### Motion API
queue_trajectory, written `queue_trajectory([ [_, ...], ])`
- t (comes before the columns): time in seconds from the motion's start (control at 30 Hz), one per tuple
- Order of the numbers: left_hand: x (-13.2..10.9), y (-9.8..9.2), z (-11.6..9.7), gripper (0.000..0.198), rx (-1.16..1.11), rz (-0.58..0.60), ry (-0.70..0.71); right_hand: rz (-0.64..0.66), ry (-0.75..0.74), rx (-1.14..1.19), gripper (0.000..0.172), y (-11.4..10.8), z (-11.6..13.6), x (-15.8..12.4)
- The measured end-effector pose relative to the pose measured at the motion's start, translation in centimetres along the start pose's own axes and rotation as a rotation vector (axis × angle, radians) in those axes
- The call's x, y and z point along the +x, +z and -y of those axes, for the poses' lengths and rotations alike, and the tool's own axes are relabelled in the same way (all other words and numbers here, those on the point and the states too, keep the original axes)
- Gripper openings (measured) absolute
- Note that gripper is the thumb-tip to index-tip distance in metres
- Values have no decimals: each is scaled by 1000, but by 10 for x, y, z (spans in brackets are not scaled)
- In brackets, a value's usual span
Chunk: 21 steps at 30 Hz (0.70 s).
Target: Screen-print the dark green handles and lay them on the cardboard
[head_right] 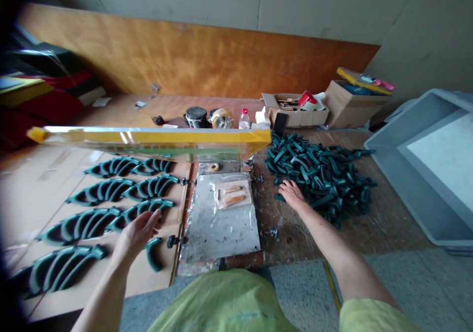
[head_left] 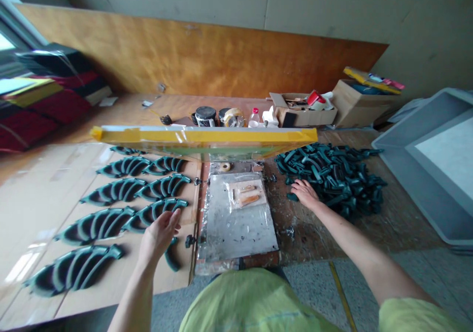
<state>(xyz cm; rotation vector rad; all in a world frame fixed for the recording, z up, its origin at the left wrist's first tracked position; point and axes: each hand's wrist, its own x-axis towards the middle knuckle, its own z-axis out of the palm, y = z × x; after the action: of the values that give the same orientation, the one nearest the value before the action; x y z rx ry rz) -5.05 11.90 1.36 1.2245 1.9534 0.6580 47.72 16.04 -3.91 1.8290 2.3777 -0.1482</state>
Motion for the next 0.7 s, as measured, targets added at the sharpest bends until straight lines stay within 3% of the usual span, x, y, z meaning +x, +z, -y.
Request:
queue_trajectory([
  [0.1, 3, -4, -16, 46, -115, -19, 45, -137, 39, 101, 23, -6, 28, 4],
  [0.23, 7, -14, -70, 49, -464, -109, 177, -329, -110, 337, 29, -23, 101, 27],
  [0.37, 16, -27, -137, 49, -759, -228, 404, -354, -333, 340, 16, -31, 168, 54],
  [0.47, 23, -33, -168, 44, -798, -206, 459, -330, -340, 248, 15, -30, 189, 62],
  [0.57, 25, -35, -173, 45, -725, -192, 432, -370, -329, 154, 19, -30, 194, 58],
  [0.7, 6, -36, -148, 53, -652, -159, 395, -575, -347, -31, 17, -43, 172, 50],
])
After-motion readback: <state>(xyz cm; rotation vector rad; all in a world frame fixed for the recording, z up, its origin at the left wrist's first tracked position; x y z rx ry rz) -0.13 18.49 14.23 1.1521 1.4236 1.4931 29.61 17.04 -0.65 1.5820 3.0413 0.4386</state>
